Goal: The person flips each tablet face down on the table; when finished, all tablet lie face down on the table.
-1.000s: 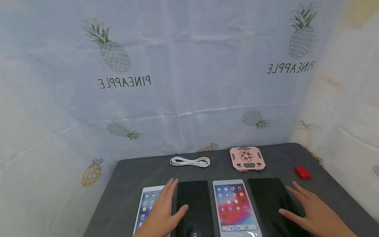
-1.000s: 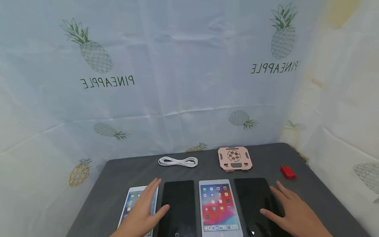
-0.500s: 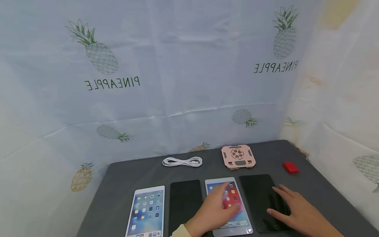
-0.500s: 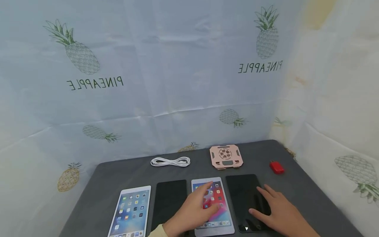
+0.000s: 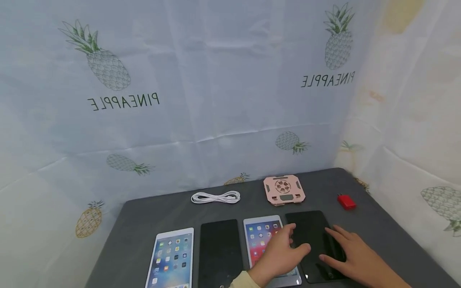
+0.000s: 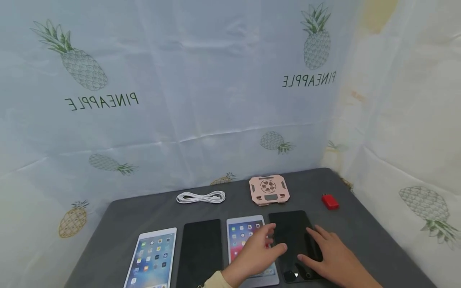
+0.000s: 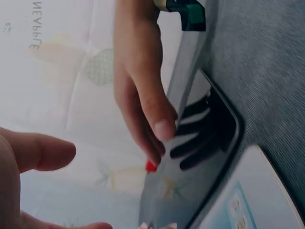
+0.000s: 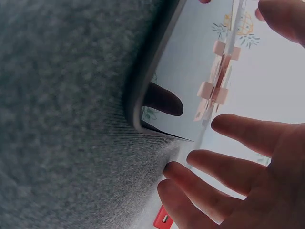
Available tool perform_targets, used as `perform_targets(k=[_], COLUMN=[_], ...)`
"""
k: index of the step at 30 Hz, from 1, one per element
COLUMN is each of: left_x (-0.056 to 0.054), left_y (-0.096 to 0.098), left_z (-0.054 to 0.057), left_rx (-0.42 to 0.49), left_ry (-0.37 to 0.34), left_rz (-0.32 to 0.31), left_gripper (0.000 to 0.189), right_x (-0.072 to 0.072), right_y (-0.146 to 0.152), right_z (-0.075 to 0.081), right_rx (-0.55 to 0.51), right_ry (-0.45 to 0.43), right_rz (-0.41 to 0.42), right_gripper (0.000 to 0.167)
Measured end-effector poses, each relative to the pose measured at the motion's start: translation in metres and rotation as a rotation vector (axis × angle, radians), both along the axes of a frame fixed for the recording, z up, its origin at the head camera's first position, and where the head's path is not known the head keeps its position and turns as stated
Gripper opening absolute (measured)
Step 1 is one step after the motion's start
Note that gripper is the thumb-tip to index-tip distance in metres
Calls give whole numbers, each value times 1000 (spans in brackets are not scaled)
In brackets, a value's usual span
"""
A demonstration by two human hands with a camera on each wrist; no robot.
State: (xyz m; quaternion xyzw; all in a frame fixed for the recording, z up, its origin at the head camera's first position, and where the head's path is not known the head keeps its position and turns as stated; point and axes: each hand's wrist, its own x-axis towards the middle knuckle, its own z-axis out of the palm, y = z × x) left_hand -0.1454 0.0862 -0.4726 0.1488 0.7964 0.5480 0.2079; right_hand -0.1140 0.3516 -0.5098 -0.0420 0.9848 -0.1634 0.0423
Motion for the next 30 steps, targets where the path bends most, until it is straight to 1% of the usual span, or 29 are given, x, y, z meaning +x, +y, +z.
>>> perform_targets(k=[6, 13, 21, 24, 26, 30], left_x=[-1, -4, -1, -1, 0, 0], left_y=[8, 13, 14, 14, 14, 15], left_z=[-1, -3, -3, -3, -3, -3], left_rx=[-15, -41, -26, 2, 26, 60], left_ry=[-73, -132, -207, -245, -252, -237], left_rz=[29, 33, 50, 54, 57, 63], left_gripper=[67, 65, 63, 61, 58, 54], right_x=[0, -2, -5, -5, -5, -7], right_y=[-5, -5, -4, -4, -4, -3], right_z=[3, 3, -1, 0, 0, 1], right_rx=[-37, -33, -38, -40, -45, -41], right_ry=[9, 8, -12, -20, -27, -34], right_rz=[22, 31, 33, 40, 41, 34], right_gripper=[91, 87, 86, 85, 84, 84])
